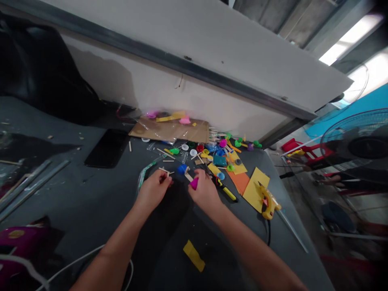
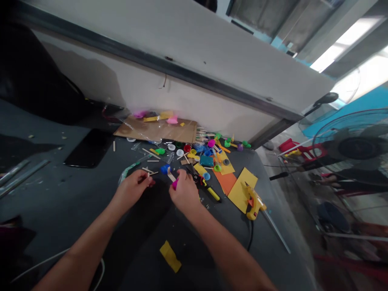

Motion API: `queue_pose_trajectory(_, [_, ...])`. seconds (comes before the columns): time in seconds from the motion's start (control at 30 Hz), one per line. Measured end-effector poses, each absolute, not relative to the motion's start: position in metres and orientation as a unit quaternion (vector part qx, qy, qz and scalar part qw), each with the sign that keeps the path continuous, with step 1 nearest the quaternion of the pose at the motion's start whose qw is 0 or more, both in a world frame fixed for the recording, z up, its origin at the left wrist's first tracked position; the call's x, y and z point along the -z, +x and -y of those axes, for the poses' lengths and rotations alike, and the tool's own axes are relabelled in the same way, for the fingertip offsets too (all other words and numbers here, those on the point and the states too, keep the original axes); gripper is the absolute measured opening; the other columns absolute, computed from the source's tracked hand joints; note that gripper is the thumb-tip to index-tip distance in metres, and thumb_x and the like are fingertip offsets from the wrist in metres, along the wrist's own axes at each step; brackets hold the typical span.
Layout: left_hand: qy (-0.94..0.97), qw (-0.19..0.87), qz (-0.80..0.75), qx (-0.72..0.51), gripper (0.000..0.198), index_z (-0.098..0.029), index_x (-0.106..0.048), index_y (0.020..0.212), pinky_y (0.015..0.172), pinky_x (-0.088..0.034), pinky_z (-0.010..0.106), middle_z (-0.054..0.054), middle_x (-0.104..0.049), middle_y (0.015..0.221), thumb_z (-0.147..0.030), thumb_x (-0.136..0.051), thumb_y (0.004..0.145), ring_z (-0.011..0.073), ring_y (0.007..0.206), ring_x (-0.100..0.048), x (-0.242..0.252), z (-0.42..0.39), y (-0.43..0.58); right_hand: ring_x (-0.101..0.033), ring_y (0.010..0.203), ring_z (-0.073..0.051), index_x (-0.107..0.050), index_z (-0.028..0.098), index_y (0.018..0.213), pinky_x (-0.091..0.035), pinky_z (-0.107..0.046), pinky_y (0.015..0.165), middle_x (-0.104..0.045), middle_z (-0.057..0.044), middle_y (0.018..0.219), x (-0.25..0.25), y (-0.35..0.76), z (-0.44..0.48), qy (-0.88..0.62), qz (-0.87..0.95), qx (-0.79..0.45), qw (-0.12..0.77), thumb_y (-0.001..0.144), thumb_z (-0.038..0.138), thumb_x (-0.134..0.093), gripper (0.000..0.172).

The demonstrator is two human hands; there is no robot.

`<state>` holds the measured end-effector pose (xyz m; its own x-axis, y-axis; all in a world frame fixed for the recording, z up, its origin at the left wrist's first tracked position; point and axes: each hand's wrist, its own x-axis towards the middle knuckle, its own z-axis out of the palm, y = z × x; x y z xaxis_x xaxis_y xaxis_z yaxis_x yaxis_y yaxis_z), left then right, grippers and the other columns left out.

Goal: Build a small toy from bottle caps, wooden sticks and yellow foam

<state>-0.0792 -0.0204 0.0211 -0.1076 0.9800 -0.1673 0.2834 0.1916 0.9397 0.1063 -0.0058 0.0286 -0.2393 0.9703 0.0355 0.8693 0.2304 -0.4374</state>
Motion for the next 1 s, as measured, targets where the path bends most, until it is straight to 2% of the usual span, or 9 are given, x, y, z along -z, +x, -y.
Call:
queue_pose_trajectory(0.13, [0.605,0.261,-0.688,-0.304,0.012,-0.022,-0.054,0.082,0.054,-0.035,0.026,0.001,-0.063,0.070,-0.033,-0.050,0.082,0.0168,0.062,-0.059,-0.022,0.022,-0.084,-0.052,0.103,-0.023,-0.041,0.013,0.118,-0.040,-0.035,0.089,-0.060,-0.012,0.105,-0.026,0.107,-0.036,-0.556,0.804,-0.159,0.138,0.075,0.019,-0.057,0.047])
queue_pose_trajectory(0.3, [0.617,0.202,-0.697,-0.304,0.014,-0.021,-0.057,0.084,0.055,-0.034,0.026,0.004,-0.063,0.076,-0.032,-0.048,0.084,0.0176,0.066,-0.058,-0.024,0.017,-0.091,-0.052,0.105,-0.023,-0.040,0.012,0.121,-0.039,-0.035,0.090,-0.059,-0.013,0.107,-0.021,0.095,-0.070,-0.538,0.818,-0.143,0.148,0.078,0.022,-0.058,0.047])
queue_pose_trajectory(0.4, [0.567,0.276,-0.689,-0.358,0.016,-0.021,-0.060,0.085,0.063,-0.040,0.027,0.004,-0.064,0.083,-0.035,-0.052,0.082,0.0183,0.074,-0.058,-0.026,0.016,-0.088,-0.051,0.107,-0.024,-0.041,0.013,0.121,-0.038,-0.038,0.092,-0.057,-0.013,0.110,-0.024,0.094,-0.074,-0.539,0.816,-0.135,0.161,0.077,0.026,-0.062,0.050])
queue_pose_trajectory(0.5, [0.447,0.477,-0.610,-0.447,0.020,-0.019,-0.062,0.082,0.066,-0.046,0.027,0.003,-0.064,0.080,-0.039,-0.059,0.077,0.0159,0.071,-0.058,-0.036,0.019,-0.079,-0.049,0.109,-0.026,-0.042,0.015,0.122,-0.037,-0.041,0.094,-0.055,-0.013,0.114,-0.035,0.103,-0.059,-0.539,0.802,-0.142,0.216,0.076,0.031,-0.065,0.053])
queue_pose_trajectory(0.57, [0.359,0.618,-0.531,-0.455,0.023,-0.018,-0.063,0.084,0.064,-0.048,0.026,0.001,-0.062,0.073,-0.039,-0.065,0.073,0.0136,0.067,-0.058,-0.046,0.023,-0.071,-0.052,0.105,-0.024,-0.042,0.018,0.121,-0.039,-0.040,0.093,-0.055,-0.012,0.112,-0.049,0.111,-0.038,-0.531,0.781,-0.181,0.275,0.078,0.033,-0.063,0.051])
queue_pose_trajectory(0.63, [0.308,0.693,-0.480,-0.440,0.023,-0.017,-0.065,0.084,0.060,-0.048,0.022,0.000,-0.062,0.070,-0.035,-0.070,0.070,0.0103,0.063,-0.056,-0.056,0.027,-0.064,-0.054,0.102,-0.021,-0.043,0.020,0.121,-0.041,-0.037,0.091,-0.057,-0.009,0.110,-0.065,0.118,-0.014,-0.495,0.770,-0.244,0.320,0.079,0.031,-0.061,0.047])
queue_pose_trajectory(0.7, [0.284,0.723,-0.457,-0.434,0.022,-0.017,-0.067,0.082,0.057,-0.046,0.019,-0.001,-0.061,0.066,-0.031,-0.074,0.067,0.0084,0.059,-0.055,-0.062,0.028,-0.059,-0.052,0.106,-0.021,-0.045,0.023,0.121,-0.039,-0.037,0.093,-0.057,-0.007,0.112,-0.080,0.122,0.007,-0.455,0.779,-0.293,0.316,0.077,0.033,-0.064,0.049])
queue_pose_trajectory(0.8, [0.272,0.738,-0.446,-0.428,0.021,-0.016,-0.066,0.076,0.052,-0.044,0.017,-0.001,-0.061,0.064,-0.028,-0.077,0.063,0.0073,0.055,-0.054,-0.065,0.029,-0.052,-0.050,0.110,-0.022,-0.049,0.025,0.119,-0.038,-0.038,0.095,-0.057,-0.005,0.116,-0.092,0.123,0.025,-0.439,0.787,-0.296,0.317,0.072,0.038,-0.070,0.053])
queue_pose_trajectory(1.0, [0.270,0.742,-0.453,-0.415,0.023,-0.015,-0.062,0.069,0.049,-0.041,0.015,-0.003,-0.059,0.063,-0.029,-0.078,0.062,0.0051,0.052,-0.051,-0.069,0.037,-0.040,-0.054,0.100,-0.021,-0.057,0.023,0.105,-0.040,-0.037,0.091,-0.063,-0.004,0.101,-0.081,0.121,0.031,-0.427,0.792,-0.222,0.375,0.071,0.033,-0.068,0.038])
